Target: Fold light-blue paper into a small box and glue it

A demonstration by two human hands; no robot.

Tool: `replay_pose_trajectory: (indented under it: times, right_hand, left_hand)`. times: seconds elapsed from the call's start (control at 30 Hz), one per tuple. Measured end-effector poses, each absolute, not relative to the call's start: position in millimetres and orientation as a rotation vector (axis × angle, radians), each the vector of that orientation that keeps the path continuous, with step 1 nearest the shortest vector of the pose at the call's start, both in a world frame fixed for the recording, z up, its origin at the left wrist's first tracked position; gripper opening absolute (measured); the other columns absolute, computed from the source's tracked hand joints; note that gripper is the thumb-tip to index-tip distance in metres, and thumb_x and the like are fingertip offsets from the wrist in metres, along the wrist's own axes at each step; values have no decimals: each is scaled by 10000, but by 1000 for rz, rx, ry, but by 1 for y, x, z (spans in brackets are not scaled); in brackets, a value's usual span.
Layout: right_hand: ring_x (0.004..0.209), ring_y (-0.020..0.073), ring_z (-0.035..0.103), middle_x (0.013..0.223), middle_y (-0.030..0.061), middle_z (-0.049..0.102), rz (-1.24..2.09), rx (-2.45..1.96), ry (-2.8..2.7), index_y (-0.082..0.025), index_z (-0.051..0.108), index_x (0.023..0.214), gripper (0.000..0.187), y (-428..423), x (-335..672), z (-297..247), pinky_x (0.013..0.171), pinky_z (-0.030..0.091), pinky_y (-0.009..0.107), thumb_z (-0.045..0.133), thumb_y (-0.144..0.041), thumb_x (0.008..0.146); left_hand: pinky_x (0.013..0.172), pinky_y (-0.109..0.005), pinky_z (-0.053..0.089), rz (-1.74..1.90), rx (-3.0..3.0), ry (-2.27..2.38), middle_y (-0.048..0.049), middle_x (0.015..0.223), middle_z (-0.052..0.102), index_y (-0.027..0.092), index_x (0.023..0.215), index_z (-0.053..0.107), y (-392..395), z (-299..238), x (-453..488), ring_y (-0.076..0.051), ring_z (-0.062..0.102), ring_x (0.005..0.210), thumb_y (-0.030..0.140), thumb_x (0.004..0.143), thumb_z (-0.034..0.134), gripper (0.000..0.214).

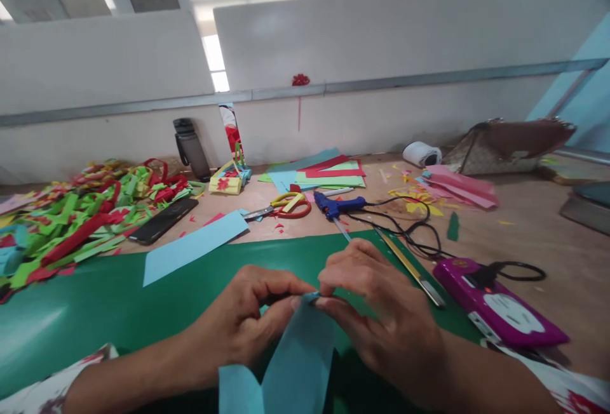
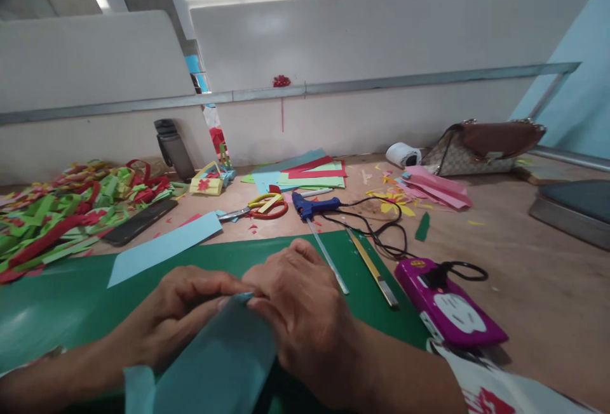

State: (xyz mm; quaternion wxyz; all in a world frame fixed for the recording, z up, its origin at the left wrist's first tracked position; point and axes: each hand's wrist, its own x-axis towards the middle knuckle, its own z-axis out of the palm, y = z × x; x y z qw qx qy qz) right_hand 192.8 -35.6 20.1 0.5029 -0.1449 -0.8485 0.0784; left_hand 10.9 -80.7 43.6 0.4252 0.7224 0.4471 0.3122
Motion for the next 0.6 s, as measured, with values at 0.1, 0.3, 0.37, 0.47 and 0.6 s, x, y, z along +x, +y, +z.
replay_pose_trajectory:
  times: [0.1, 0.3, 0.37, 0.47, 0.6]
  right_hand:
    - [693, 125, 549, 743, -16, 601, 192, -353, -2071, -182, 505, 892, 98, -33, 193, 17, 779, 378, 321, 569, -170, 819]
    - [692, 124, 584, 778, -12, 642, 53, -382, -2145, -177, 499, 948, 94, -27, 192, 7, 893, 357, 355, 506, -161, 856]
    - [684, 115, 601, 785, -12, 653, 24, -396, -2164, -176, 491, 952, 105, -26, 192, 5, 901, 365, 356, 505, -142, 853]
    - [692, 117, 616, 762, -16, 656, 69, -409, -2140, -180, 484, 980, 177, -24, 191, 6, 867, 405, 348, 534, -110, 824]
    - [725, 135, 632, 738, -30, 646, 496, -663, -2075, -196, 498, 1022, 345, -25, 192, 14, 720, 471, 277, 621, -87, 718]
  left_hand:
    - [572, -207, 427, 749, 1763, 1125, -50, 720, 641, 125, 907, 692, -79, 49, 6, -157, 553, 664, 411, 888, 388, 419]
    - [447, -171, 271, 526, 1657, 1105, 23, 582, 455, 101, 849, 670, -65, 58, 5, -78, 351, 529, 430, 753, 580, 354]
    - [420, -168, 211, 477, 1672, 1133, 39, 557, 395, 88, 801, 661, -60, 58, 8, -60, 280, 507, 346, 762, 584, 272]
    - [396, -171, 168, 477, 1740, 1215, 47, 529, 363, 87, 764, 658, -56, 58, 9, -54, 238, 484, 282, 780, 544, 226]
    - [387, -173, 181, 534, 1689, 1277, 45, 514, 388, 97, 765, 654, -52, 58, 7, -56, 261, 454, 309, 780, 535, 244]
